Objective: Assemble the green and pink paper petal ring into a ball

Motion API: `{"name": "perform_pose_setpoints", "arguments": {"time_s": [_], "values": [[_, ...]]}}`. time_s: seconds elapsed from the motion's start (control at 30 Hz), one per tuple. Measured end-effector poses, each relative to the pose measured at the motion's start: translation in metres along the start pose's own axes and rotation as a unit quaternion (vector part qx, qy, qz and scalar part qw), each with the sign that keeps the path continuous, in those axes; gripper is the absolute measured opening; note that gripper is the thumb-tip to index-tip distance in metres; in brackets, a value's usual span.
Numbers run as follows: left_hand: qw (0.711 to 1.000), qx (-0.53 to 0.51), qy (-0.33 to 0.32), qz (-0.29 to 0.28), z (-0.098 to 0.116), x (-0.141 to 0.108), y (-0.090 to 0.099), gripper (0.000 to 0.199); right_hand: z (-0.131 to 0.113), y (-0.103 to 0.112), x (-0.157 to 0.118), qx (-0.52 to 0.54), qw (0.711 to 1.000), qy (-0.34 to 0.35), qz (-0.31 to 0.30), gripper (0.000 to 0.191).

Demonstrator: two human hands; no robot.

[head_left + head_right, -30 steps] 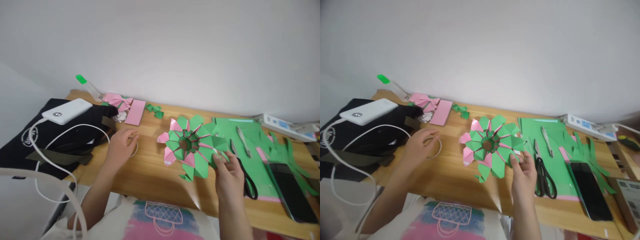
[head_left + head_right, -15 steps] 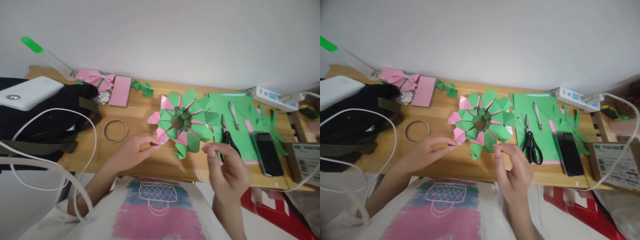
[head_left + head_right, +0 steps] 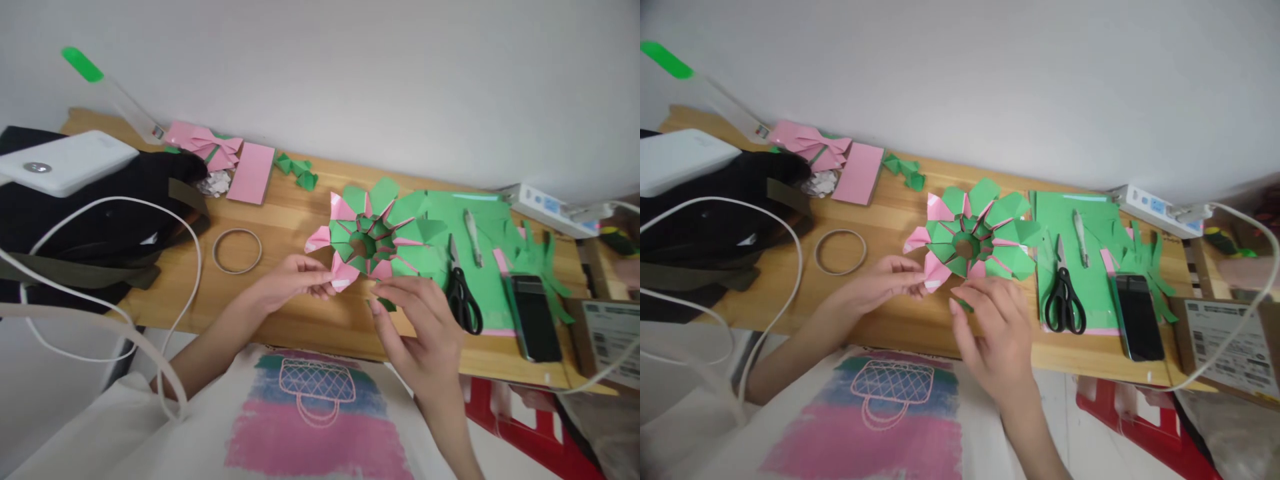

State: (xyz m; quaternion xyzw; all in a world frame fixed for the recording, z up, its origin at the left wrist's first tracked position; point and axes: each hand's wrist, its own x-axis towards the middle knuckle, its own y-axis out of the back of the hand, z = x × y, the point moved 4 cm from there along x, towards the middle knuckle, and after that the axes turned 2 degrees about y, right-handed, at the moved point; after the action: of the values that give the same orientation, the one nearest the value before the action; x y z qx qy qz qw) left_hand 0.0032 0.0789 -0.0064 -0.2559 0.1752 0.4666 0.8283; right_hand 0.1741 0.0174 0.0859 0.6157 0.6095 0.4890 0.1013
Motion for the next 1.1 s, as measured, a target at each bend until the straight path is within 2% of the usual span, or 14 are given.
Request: {"name": "perform_pose_setpoints", "arguments": {"time_s": [0.2,0.33,0.43,0.53,0.6,0.63,0.73,0.8,0.87,0.93,1.0,1.03,1.1], "values": [[0.991,-0.130,0.017,-0.042,0.006,0.002,-0.024,0.021,-0.005,-0.005,0.004,-0.126,0.992,0.023,0.007,0.018],[0.961,-0.258,0.066,-0.076,0.006,0.005,-0.037,0.020,-0.001,-0.008,0.007,-0.191,0.981,0.013,0.020,0.017],[0.952,-0.290,0.068,-0.070,0.006,0.007,-0.041,0.024,0.002,-0.009,0.011,-0.208,0.978,0.021,0.022,0.018],[0.949,-0.304,0.062,-0.057,0.007,0.006,-0.044,0.025,-0.004,-0.002,0.011,-0.214,0.975,0.024,0.058,0.020],[0.948,-0.309,0.062,-0.046,0.007,0.005,-0.044,0.027,-0.012,0.004,0.007,-0.171,0.982,0.010,0.080,0.018],[0.948,-0.310,0.063,-0.041,0.007,0.005,-0.044,0.027,-0.015,0.005,0.004,-0.139,0.988,-0.007,0.072,0.016],[0.952,-0.299,0.060,-0.042,0.005,0.003,-0.045,0.025,-0.017,-0.002,-0.005,-0.080,0.993,-0.088,-0.007,0.008],[0.956,-0.283,0.053,-0.051,0.004,0.002,-0.046,0.025,-0.012,-0.012,-0.011,-0.030,0.984,-0.173,-0.036,0.013],[0.964,-0.257,0.047,-0.051,0.001,0.001,-0.046,0.023,-0.004,-0.025,-0.017,0.089,0.959,-0.270,-0.016,0.018],[0.976,-0.212,0.038,-0.043,-0.002,0.000,-0.045,0.022,0.003,-0.037,-0.022,0.221,0.915,-0.337,0.030,0.015],[0.990,-0.134,0.017,-0.035,-0.003,-0.003,-0.043,0.021,0.007,-0.046,-0.027,0.293,0.879,-0.367,0.078,0.010],[0.997,-0.078,-0.004,-0.019,-0.003,-0.005,-0.041,0.021,0.009,-0.049,-0.029,0.306,0.870,-0.374,0.096,0.007],[0.993,0.067,-0.082,0.057,0.004,-0.012,-0.034,0.017,0.011,-0.053,-0.034,0.306,0.867,-0.377,0.115,0.005]]}}
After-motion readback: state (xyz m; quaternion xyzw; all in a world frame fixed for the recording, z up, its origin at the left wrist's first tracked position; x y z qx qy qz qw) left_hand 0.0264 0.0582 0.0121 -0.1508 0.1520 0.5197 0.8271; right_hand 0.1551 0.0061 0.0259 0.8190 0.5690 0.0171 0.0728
